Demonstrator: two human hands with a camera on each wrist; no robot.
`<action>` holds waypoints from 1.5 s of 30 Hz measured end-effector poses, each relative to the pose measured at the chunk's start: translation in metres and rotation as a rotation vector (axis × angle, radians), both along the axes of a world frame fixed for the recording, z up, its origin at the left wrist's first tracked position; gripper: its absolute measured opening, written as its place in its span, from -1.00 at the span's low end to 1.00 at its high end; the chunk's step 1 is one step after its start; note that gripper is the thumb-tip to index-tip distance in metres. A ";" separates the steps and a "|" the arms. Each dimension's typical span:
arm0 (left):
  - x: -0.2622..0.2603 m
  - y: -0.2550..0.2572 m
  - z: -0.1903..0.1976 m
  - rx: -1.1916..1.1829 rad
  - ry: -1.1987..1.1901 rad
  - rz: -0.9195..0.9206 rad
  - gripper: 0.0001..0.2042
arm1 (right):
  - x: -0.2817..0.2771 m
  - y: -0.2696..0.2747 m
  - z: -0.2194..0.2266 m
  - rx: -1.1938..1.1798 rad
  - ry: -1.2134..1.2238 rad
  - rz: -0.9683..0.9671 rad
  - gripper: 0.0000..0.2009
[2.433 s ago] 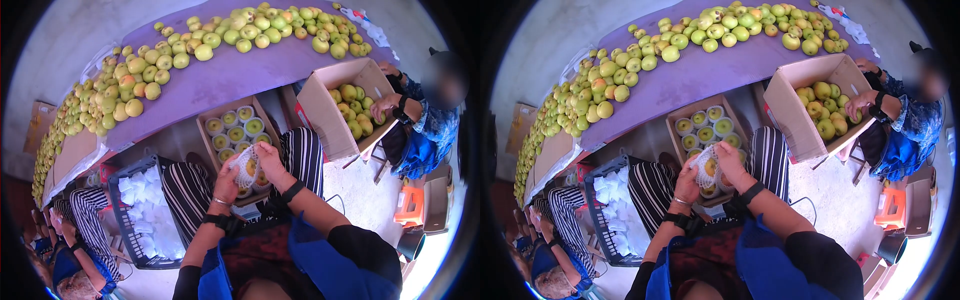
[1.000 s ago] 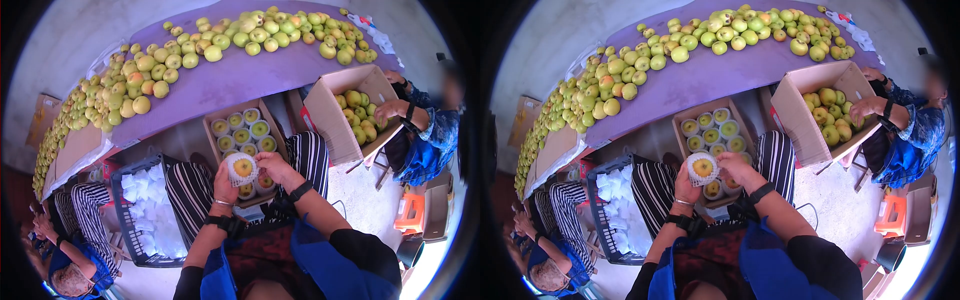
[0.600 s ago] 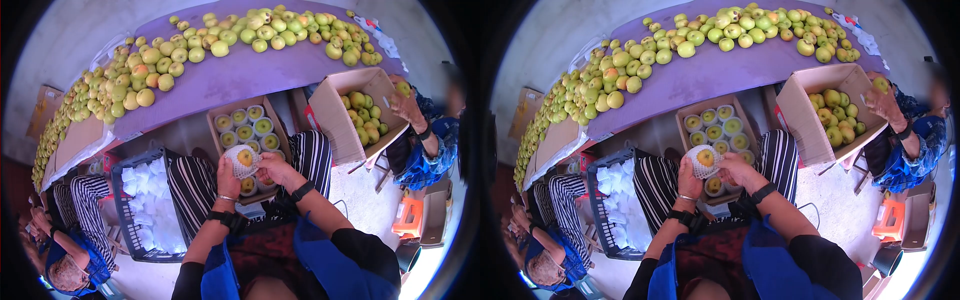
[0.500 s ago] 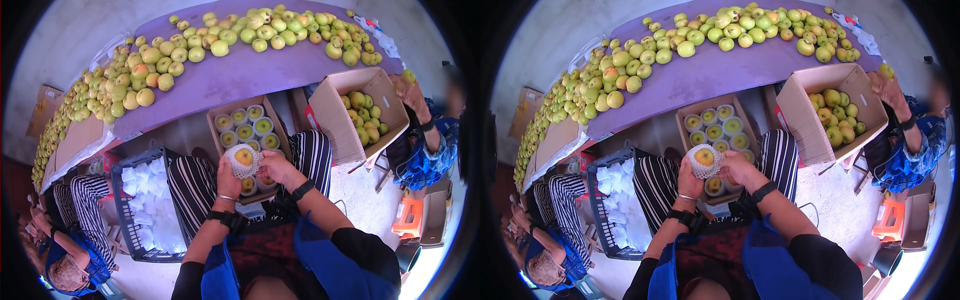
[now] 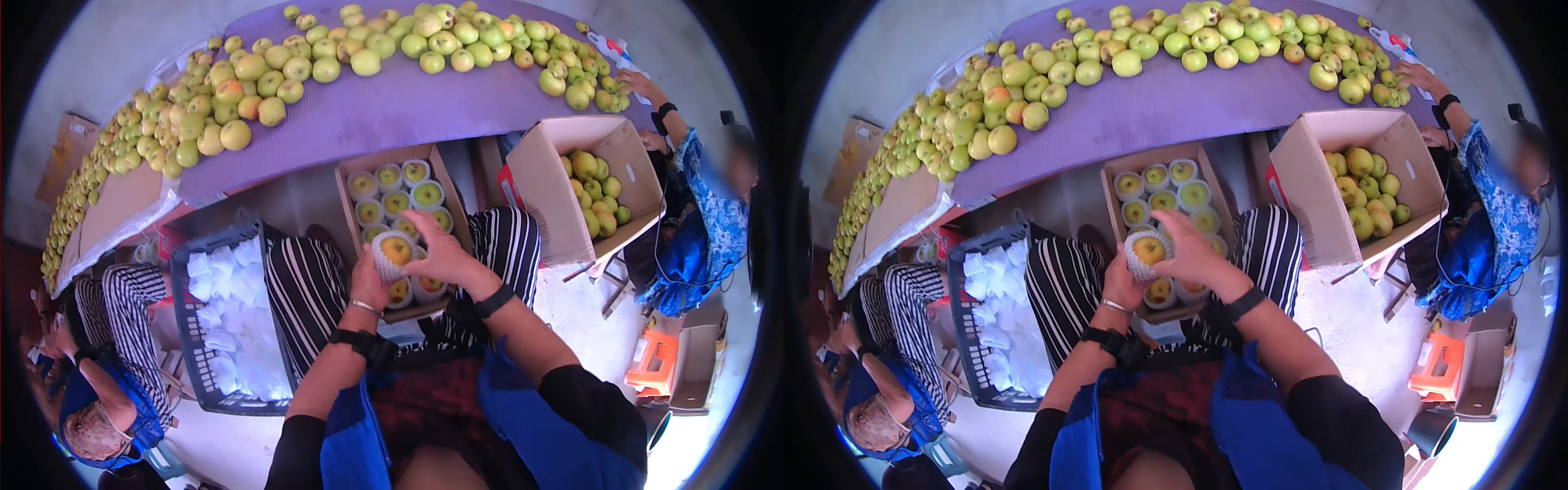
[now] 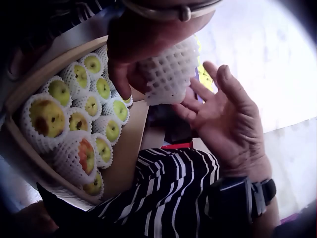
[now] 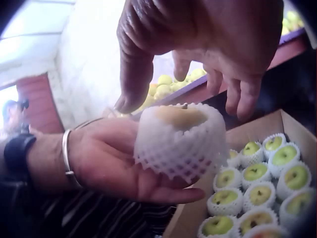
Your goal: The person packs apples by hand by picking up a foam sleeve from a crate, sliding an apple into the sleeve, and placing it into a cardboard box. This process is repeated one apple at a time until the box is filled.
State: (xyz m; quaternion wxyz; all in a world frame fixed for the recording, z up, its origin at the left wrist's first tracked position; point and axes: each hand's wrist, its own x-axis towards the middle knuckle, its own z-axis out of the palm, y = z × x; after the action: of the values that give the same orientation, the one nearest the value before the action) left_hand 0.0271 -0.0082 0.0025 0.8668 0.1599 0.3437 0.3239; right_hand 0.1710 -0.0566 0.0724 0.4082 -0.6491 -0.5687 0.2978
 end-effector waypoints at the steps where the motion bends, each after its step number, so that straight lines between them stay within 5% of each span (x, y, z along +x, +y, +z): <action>1: 0.003 -0.001 0.005 0.043 0.036 -0.028 -0.57 | -0.003 0.001 0.006 0.095 -0.261 0.140 -0.31; 5: 0.008 -0.007 0.007 0.209 0.137 -0.131 -0.60 | -0.008 0.004 0.003 -0.045 -0.351 0.291 -0.32; 9: 0.007 -0.001 0.017 0.069 0.122 -0.262 -0.65 | 0.013 0.011 0.004 -0.225 -0.247 0.288 -0.38; 11: 0.020 0.007 -0.011 0.386 0.487 -0.341 -0.69 | 0.029 0.010 0.003 -0.226 -0.188 0.196 -0.40; 13: 0.036 0.004 -0.040 0.582 0.550 -0.313 -0.73 | 0.040 0.010 0.001 -0.343 -0.283 0.048 -0.42; 15: 0.050 -0.001 -0.053 1.047 0.964 -0.593 -0.73 | 0.045 0.006 -0.011 -0.405 -0.238 -0.006 -0.42; 18: 0.061 -0.017 -0.052 1.177 0.990 -0.808 -0.69 | 0.050 -0.003 -0.036 -0.520 -0.130 -0.156 -0.40; 21: 0.064 -0.033 -0.067 1.389 1.037 -0.794 -0.66 | 0.055 -0.014 -0.058 -0.596 -0.050 -0.288 -0.37; 27: 0.061 -0.029 -0.077 1.396 1.070 -0.828 -0.67 | 0.043 -0.014 -0.058 -0.676 -0.114 -0.381 -0.39; 31: 0.050 -0.030 -0.073 1.451 1.070 -0.877 -0.67 | 0.031 -0.012 -0.076 -0.752 -0.380 -0.343 -0.52; 40: 0.041 -0.034 -0.070 1.437 1.120 -0.846 -0.67 | 0.034 -0.023 -0.123 -0.897 -0.653 -0.205 -0.39; 45: 0.041 -0.034 -0.078 1.440 1.117 -0.817 -0.62 | 0.031 -0.025 -0.118 -1.046 -0.726 0.074 -0.49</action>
State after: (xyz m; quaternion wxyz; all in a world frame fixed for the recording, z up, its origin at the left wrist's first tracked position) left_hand 0.0683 -0.0423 -0.0753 0.3224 0.8825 0.3424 0.0104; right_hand 0.2019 -0.0821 -0.0459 -0.1922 -0.8021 -0.4722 0.3110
